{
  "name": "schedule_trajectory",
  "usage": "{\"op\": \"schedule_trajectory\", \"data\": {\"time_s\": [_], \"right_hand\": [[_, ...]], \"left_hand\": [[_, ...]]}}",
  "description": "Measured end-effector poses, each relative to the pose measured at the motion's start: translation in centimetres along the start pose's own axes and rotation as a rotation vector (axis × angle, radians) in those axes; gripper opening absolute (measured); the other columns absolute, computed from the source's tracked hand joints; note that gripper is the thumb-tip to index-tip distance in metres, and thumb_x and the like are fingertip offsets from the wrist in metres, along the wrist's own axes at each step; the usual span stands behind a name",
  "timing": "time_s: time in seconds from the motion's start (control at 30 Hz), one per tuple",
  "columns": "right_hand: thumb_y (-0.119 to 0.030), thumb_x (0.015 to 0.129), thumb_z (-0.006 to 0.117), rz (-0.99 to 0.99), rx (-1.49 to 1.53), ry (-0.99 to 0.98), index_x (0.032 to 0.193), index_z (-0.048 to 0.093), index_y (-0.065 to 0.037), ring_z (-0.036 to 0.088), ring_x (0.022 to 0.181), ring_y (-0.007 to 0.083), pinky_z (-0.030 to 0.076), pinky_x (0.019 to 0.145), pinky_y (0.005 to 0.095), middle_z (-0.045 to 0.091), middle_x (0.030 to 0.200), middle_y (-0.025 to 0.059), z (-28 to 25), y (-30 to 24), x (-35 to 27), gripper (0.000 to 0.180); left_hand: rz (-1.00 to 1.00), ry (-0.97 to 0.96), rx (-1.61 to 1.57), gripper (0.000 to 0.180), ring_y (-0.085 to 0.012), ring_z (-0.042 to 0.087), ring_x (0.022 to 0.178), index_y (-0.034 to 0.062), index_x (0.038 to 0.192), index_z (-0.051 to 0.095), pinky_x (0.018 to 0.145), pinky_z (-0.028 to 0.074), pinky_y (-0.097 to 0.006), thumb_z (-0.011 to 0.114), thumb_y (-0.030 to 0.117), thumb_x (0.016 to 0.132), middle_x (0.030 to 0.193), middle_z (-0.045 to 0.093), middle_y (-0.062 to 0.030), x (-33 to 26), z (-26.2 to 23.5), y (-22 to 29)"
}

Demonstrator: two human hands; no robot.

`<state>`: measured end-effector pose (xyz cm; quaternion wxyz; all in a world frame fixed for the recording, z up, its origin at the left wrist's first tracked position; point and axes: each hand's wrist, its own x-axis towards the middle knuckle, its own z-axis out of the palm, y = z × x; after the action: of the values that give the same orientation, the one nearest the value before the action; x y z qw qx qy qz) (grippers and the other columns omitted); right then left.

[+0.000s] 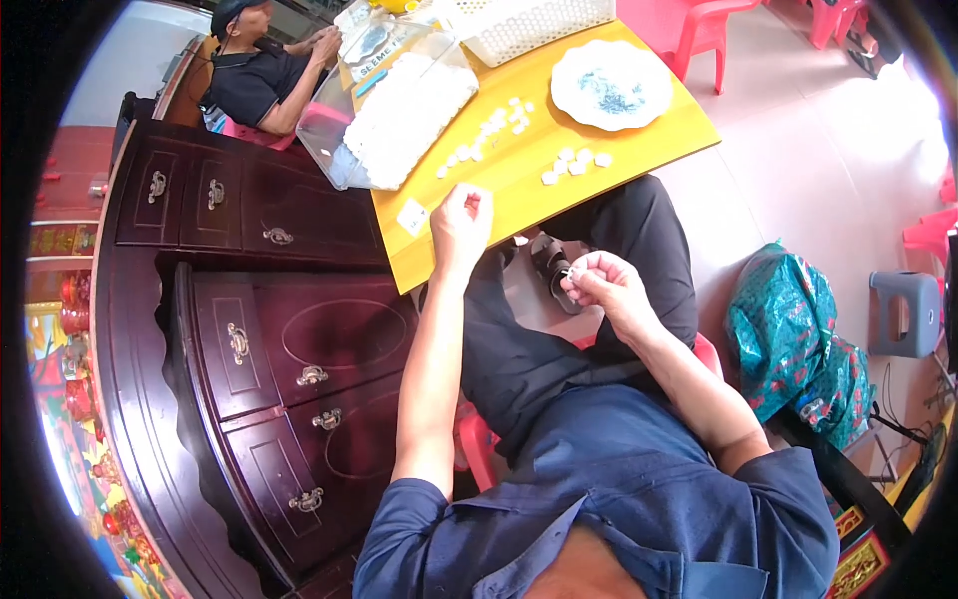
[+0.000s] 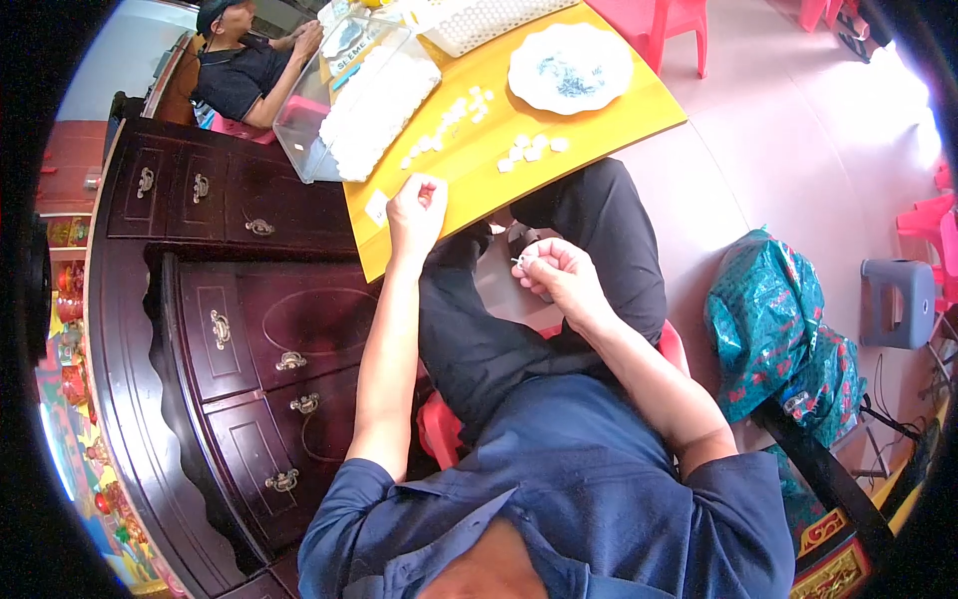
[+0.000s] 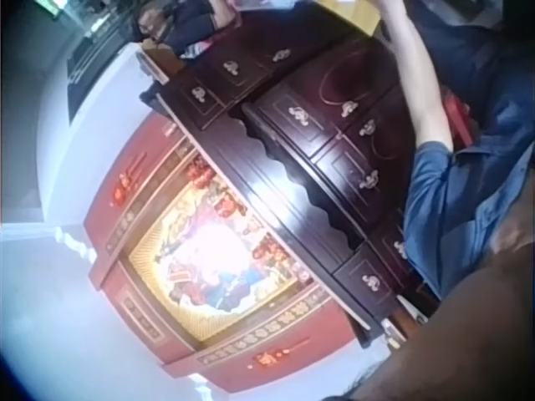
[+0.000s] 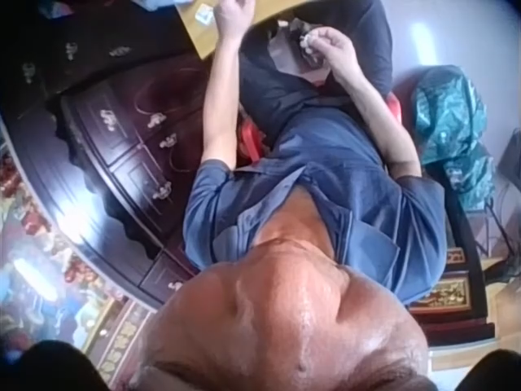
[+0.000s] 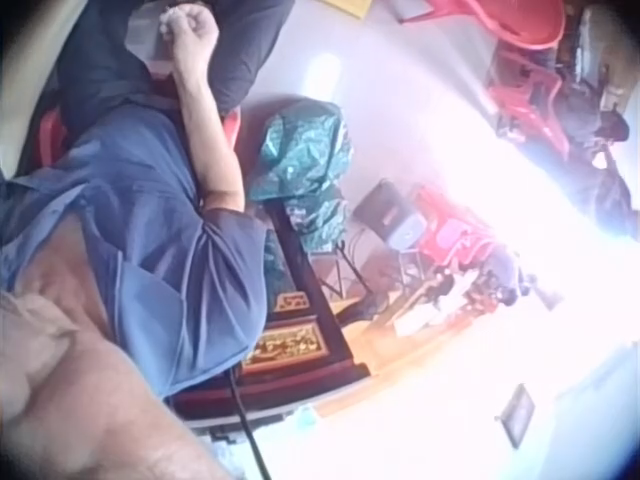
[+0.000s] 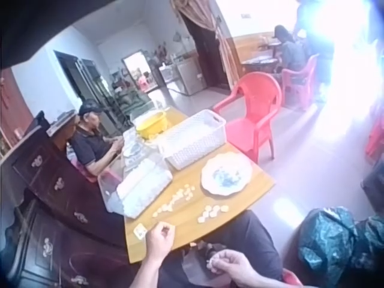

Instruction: Assembling small white plastic components by hand at a table in a workshop setting.

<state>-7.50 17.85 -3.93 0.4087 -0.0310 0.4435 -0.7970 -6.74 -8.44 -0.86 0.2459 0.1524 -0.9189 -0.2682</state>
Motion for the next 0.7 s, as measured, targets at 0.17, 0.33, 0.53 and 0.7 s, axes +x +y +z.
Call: {"op": "schedule_trajectory", "data": {"time_s": [0.17,0.33,0.53,0.7], "right_hand": [[-0.013,0.098,0.061,0.001,-0.001,0.001,0.099,0.063,-0.007,0.063,0.076,0.0047,0.047,0.070,0.0181,0.072,0.089,0.0027,0.0,0.0,0.3,0.007],[-0.014,0.098,0.064,0.001,0.003,-0.004,0.101,0.063,-0.006,0.066,0.075,0.0069,0.052,0.069,0.0198,0.073,0.091,0.0043,-0.3,0.5,0.6,0.008],[-0.014,0.097,0.065,-0.001,-0.021,0.020,0.103,0.064,-0.007,0.066,0.076,0.0072,0.053,0.070,0.0204,0.073,0.091,0.0044,-0.5,0.2,0.6,0.009],[-0.014,0.097,0.065,-0.006,-0.035,0.018,0.102,0.064,-0.007,0.066,0.077,0.0078,0.053,0.071,0.0210,0.073,0.092,0.0044,-0.5,0.6,0.6,0.009]], "left_hand": [[-0.134,-0.118,-0.425,0.005,-0.0013,0.052,0.063,0.0028,0.090,0.060,0.056,0.041,-0.018,0.065,0.002,0.091,0.075,0.059,0.0041,-3.5,-0.2,2.8],[-0.292,-0.181,-0.703,0.005,-0.0045,0.057,0.060,0.0012,0.088,0.060,0.055,0.046,-0.020,0.063,0.000,0.091,0.074,0.061,0.0000,-5.3,-0.4,5.0],[-0.356,-0.236,-0.830,0.008,-0.0062,0.056,0.058,0.0021,0.084,0.057,0.053,0.046,-0.021,0.061,-0.002,0.090,0.074,0.061,-0.0021,-8.5,0.8,5.5],[-0.457,-0.278,-0.959,0.011,-0.0061,0.055,0.057,0.0039,0.082,0.056,0.051,0.044,-0.021,0.065,-0.001,0.087,0.072,0.060,-0.0013,-9.7,1.1,5.7]]}}
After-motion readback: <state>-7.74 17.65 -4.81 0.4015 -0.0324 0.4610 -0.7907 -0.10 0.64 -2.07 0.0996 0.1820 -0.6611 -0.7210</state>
